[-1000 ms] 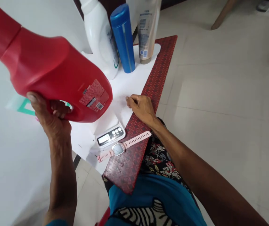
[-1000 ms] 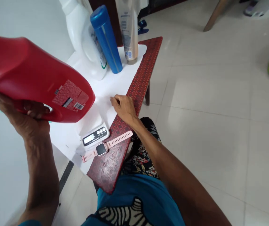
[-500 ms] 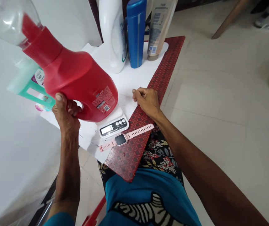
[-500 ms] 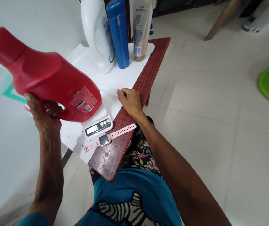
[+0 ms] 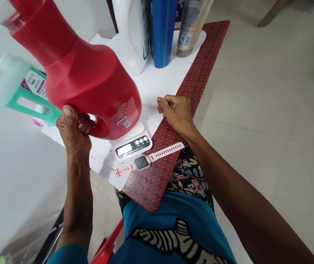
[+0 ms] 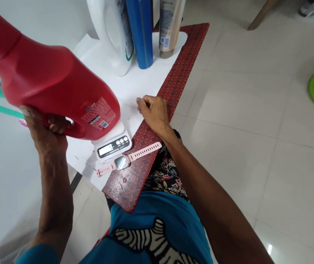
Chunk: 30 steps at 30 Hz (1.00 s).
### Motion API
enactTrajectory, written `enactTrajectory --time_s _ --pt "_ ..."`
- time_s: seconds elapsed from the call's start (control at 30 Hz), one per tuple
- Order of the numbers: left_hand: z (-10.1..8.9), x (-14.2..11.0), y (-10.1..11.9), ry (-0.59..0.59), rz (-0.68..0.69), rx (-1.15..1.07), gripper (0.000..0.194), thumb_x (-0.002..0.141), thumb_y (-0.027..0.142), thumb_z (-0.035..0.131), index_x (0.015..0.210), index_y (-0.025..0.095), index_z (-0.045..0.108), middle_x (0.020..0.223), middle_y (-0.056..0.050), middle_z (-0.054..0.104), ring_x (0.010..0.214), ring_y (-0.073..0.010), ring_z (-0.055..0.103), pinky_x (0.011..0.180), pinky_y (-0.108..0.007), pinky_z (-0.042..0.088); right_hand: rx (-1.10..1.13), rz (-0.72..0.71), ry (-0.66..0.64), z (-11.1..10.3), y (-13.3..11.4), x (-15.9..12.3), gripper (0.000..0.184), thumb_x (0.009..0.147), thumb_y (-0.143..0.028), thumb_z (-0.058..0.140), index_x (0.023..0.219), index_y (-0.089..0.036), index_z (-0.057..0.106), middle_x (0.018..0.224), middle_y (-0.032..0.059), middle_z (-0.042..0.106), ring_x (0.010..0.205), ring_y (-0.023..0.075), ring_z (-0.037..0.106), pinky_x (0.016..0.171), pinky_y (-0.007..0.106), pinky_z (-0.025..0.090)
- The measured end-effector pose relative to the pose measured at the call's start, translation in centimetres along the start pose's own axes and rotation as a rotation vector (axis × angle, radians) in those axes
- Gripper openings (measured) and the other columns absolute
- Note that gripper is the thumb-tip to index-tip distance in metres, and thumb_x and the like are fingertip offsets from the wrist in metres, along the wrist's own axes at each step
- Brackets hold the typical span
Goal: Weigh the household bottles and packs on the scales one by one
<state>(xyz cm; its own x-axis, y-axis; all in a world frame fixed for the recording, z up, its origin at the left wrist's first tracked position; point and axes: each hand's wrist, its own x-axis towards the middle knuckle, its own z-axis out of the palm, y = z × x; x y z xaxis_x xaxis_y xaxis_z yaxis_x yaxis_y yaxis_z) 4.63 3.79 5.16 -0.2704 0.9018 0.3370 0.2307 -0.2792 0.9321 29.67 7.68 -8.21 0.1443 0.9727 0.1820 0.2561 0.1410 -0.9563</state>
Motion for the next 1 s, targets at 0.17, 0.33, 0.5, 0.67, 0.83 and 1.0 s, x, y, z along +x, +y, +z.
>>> enactTrajectory --time_s 0.17,0.33,0.5,0.67,0.83,1.0 --pt "-0.8 0.0 -0.6 -0.044 0.136 0.054 0.082 0.072 0.100 0.067 0.055 0.024 0.042 0.051 0.001 0.034 0.044 -0.0112 0.034 0.050 -0.035 0.032 0.024 -0.019 0.017 0.1 0.3 0.0 0.050 0.103 -0.060 0.061 0.066 -0.025 0.062 0.067 0.0021 0.070 0.059 0.0167 0.062 0.064 0.034 0.050" --pt "-1.9 0.0 -1.3 0.011 0.308 0.157 0.065 0.086 0.084 0.071 0.069 0.023 0.059 0.065 -0.002 0.059 0.063 -0.0203 0.060 0.064 -0.038 0.048 0.026 -0.005 0.011 -0.1 0.2 -0.1 0.046 0.104 -0.050 0.065 0.065 -0.026 0.064 0.069 0.0018 0.072 0.060 0.0188 0.065 0.065 0.037 0.050" --pt "-3.6 1.6 -1.3 0.133 0.322 -0.012 0.068 0.091 0.088 0.060 0.073 0.024 0.047 0.072 -0.002 0.053 0.067 -0.0177 0.058 0.062 -0.033 0.047 0.002 0.010 0.008 -0.2 0.1 -0.1 0.043 0.105 -0.039 0.063 0.065 -0.027 0.065 0.068 0.0012 0.072 0.061 0.0187 0.066 0.067 0.037 0.052" --pt "-5.3 2.1 -1.1 0.372 0.335 -0.061 0.075 0.101 0.088 0.029 0.081 0.020 0.050 0.080 -0.002 0.051 0.062 -0.0129 0.055 0.058 -0.029 0.043 0.012 0.006 0.013 -0.1 0.1 -0.1 0.042 0.104 -0.041 0.064 0.065 -0.026 0.065 0.068 0.0013 0.072 0.058 0.0183 0.065 0.065 0.037 0.052" --pt "-5.1 1.3 -1.2 0.341 0.261 -0.054 0.073 0.101 0.087 0.033 0.089 0.018 0.055 0.083 -0.002 0.056 0.064 -0.0111 0.055 0.062 -0.027 0.045 0.010 -0.018 0.022 -0.1 0.1 -0.2 0.045 0.103 -0.052 0.067 0.066 -0.026 0.065 0.065 0.0006 0.070 0.055 0.0174 0.062 0.064 0.037 0.051" --pt "-4.5 1.2 -1.7 0.317 0.253 -0.102 0.072 0.105 0.083 0.028 0.086 0.018 0.053 0.080 0.000 0.050 0.067 -0.0101 0.055 0.062 -0.025 0.045 0.012 -0.020 0.018 -0.1 0.2 -0.2 0.045 0.103 -0.052 0.067 0.066 -0.026 0.066 0.066 0.0007 0.070 0.055 0.0163 0.062 0.061 0.035 0.050"
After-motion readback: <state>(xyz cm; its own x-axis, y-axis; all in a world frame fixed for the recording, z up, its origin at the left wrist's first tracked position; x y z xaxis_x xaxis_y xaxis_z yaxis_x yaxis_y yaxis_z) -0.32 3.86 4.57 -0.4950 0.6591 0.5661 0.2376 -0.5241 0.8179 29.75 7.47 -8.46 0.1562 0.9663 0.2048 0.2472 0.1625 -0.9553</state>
